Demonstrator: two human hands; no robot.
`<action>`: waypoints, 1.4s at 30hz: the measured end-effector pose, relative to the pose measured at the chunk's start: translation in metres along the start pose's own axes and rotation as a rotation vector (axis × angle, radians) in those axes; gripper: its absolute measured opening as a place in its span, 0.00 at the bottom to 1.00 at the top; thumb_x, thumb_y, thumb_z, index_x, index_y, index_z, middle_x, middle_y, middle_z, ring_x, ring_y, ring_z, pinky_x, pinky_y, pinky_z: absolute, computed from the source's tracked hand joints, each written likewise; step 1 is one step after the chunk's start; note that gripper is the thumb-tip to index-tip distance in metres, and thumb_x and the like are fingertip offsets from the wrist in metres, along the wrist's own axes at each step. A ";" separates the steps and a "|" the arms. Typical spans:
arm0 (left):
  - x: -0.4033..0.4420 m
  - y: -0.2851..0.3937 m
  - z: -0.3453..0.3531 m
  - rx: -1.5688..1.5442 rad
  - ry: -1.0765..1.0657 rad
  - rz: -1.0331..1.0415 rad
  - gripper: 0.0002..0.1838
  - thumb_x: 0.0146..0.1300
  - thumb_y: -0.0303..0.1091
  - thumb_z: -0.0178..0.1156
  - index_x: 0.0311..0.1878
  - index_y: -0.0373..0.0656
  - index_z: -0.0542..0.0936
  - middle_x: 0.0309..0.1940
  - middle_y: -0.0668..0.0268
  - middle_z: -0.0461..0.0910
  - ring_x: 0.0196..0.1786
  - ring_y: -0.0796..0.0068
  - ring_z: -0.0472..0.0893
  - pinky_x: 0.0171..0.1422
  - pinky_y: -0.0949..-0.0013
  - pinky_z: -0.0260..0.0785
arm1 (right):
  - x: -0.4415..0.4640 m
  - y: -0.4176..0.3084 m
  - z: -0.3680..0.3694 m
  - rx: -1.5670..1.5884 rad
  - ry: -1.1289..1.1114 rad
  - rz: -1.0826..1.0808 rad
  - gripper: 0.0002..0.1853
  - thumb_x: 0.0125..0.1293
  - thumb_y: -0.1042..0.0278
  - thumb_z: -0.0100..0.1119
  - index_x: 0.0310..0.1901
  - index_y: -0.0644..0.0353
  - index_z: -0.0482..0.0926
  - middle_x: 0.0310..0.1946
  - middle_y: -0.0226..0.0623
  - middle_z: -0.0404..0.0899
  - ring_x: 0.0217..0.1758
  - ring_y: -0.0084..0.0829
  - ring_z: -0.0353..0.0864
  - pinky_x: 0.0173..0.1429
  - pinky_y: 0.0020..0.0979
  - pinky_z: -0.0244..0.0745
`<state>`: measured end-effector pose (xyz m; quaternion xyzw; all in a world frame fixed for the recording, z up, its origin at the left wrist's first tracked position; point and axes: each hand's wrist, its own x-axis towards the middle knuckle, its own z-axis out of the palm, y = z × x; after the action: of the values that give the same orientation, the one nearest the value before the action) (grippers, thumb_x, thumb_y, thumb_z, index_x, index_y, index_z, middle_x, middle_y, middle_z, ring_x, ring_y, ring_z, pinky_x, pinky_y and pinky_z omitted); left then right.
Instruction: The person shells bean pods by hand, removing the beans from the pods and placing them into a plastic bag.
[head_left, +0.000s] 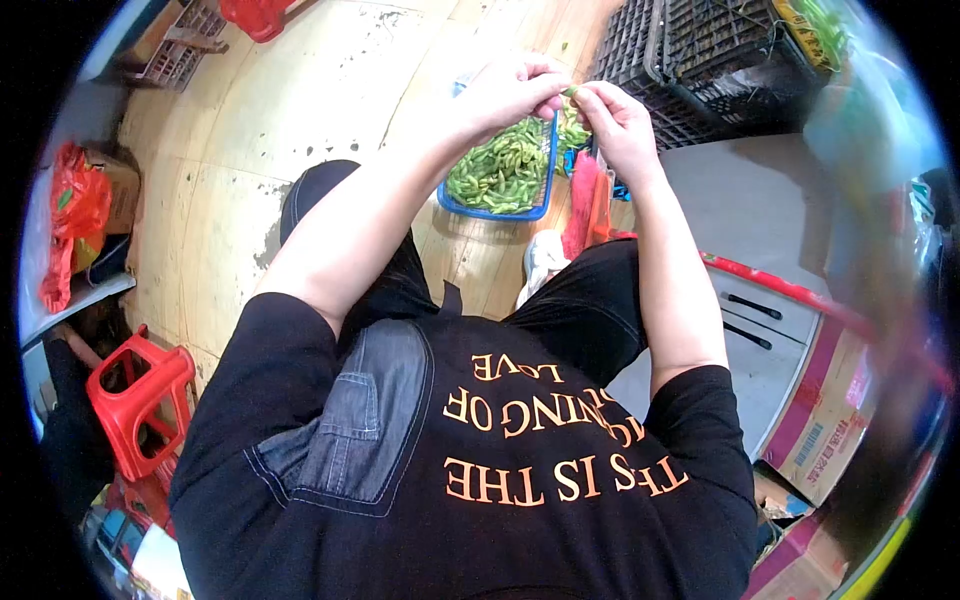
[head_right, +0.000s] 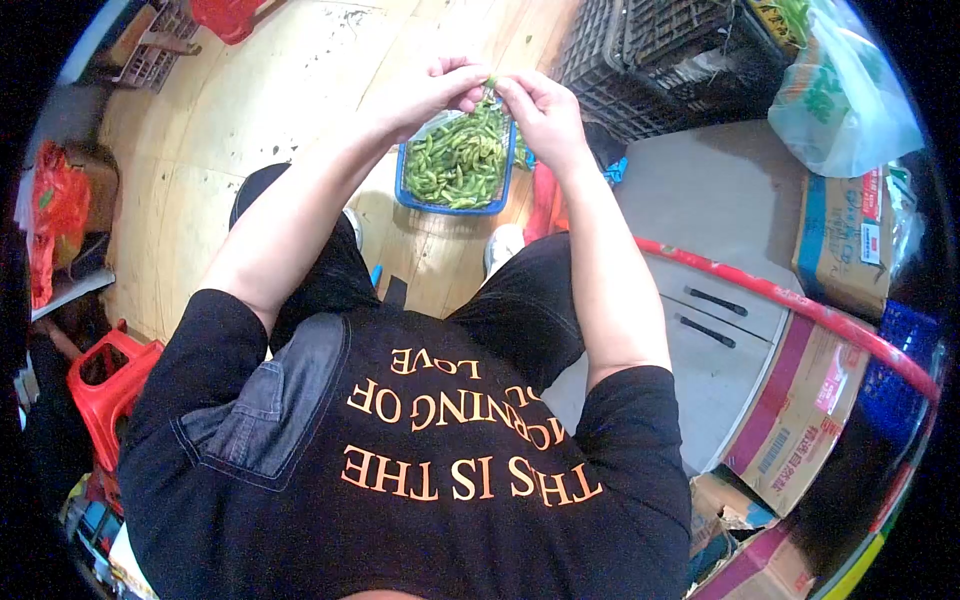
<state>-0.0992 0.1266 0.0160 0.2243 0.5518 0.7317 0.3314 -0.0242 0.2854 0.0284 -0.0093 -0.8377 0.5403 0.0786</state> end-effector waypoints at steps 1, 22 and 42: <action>0.002 -0.003 -0.001 -0.029 -0.002 0.005 0.09 0.61 0.35 0.54 0.35 0.39 0.77 0.24 0.72 0.74 0.26 0.87 0.72 0.33 0.82 0.68 | 0.000 -0.004 0.003 0.034 0.029 0.009 0.08 0.62 0.68 0.53 0.32 0.63 0.78 0.20 0.25 0.72 0.24 0.14 0.68 0.29 0.18 0.64; 0.005 -0.029 0.011 1.123 -0.051 0.001 0.13 0.56 0.40 0.51 0.39 0.44 0.78 0.34 0.55 0.79 0.40 0.56 0.78 0.46 0.59 0.69 | 0.025 -0.029 0.023 -0.437 0.337 -0.458 0.07 0.58 0.72 0.52 0.36 0.60 0.77 0.32 0.44 0.75 0.39 0.42 0.75 0.45 0.35 0.69; -0.003 0.009 0.010 -0.197 0.213 -0.158 0.09 0.60 0.39 0.54 0.38 0.45 0.77 0.25 0.74 0.75 0.24 0.88 0.70 0.25 0.84 0.62 | 0.013 -0.160 0.220 -0.238 0.035 -0.728 0.04 0.52 0.70 0.57 0.30 0.52 0.80 0.27 0.34 0.77 0.35 0.34 0.77 0.40 0.32 0.73</action>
<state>-0.0926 0.1294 0.0275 0.0677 0.5253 0.7735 0.3479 -0.0571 0.0210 0.0862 0.2703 -0.8417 0.3756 0.2780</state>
